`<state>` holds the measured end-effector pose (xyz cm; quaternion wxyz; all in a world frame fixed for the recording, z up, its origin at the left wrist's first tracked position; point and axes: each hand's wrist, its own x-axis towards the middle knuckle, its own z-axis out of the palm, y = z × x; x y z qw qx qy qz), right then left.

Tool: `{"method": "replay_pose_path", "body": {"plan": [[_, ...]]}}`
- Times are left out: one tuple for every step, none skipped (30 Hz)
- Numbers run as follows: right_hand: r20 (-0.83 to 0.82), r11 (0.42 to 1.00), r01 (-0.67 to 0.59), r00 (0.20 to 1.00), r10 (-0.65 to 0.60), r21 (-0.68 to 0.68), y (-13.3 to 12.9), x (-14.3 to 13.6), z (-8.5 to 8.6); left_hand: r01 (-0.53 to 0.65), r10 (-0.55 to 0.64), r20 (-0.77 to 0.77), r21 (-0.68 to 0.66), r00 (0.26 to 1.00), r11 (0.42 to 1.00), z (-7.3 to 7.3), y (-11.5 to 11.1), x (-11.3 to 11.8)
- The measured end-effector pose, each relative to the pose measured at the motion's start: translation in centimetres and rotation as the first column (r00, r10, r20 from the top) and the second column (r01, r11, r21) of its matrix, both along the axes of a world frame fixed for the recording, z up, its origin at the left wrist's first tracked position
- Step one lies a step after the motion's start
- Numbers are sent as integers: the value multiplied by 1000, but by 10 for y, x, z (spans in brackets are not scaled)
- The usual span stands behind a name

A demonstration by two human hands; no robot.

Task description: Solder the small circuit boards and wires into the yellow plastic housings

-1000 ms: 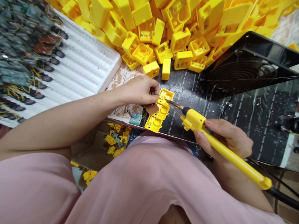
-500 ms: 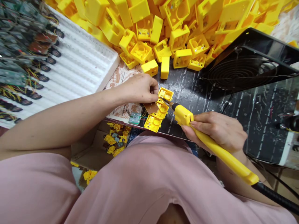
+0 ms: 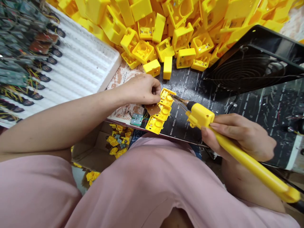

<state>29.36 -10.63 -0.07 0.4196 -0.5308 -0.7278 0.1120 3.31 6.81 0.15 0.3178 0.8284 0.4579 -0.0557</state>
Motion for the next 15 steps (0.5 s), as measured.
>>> {"method": "replay_pose_path", "body": {"plan": [[9, 999, -25, 1000, 25, 46, 1, 1, -2, -4, 4, -13, -7, 1000, 1000, 1, 0, 1], [25, 993, -70, 997, 68, 97, 2, 2, -3, -10, 10, -27, -14, 1000, 1000, 3, -1, 2], [38, 985, -98, 995, 94, 145, 3, 2, -5, -15, 14, -41, -21, 999, 1000, 5, -1, 4], [44, 982, -86, 996, 79, 169, 4, 2, -6, -20, 18, -53, -25, 998, 999, 6, -2, 5], [49, 982, -61, 997, 53, 180, 4, 2, -7, -23, 21, -62, -28, 998, 999, 8, -2, 7], [50, 980, -39, 998, 30, 193, 4, 1, -7, -23, 21, -67, -27, 998, 999, 10, -3, 7], [44, 978, -21, 999, 12, 209, 4, 0, -7, -21, 19, -69, -27, 997, 999, 11, -3, 8], [32, 975, -2, 999, -5, 221, 3, -2, -7, -19, 17, -72, -26, 997, 999, 11, -3, 8], [16, 973, 8, 1000, -12, 230, 3, -4, -7, -14, 12, -71, -23, 997, 1000, 11, -3, 8], [1, 971, 11, 1000, -12, 239, 3, -7, -7, -6, 5, -66, -16, 998, 1000, 10, -3, 7], [-8, 970, 20, 1000, -19, 242, 3, -9, -7, 3, -3, -58, -5, 998, 1000, 9, -3, 6], [-8, 971, 27, 1000, -26, 238, 3, -11, -8, 12, -11, -48, 7, 999, 1000, 8, -3, 5], [-4, 971, 29, 1000, -29, 238, 3, -11, -9, 21, -20, -38, 17, 999, 1000, 7, -3, 4], [2, 970, 25, 1000, -26, 241, 3, -11, -11, 27, -26, -31, 26, 999, 999, 6, -3, 2], [6, 970, 32, 999, -35, 239, 3, -10, -14, 29, -28, -28, 32, 999, 999, 5, -3, 0]]}}
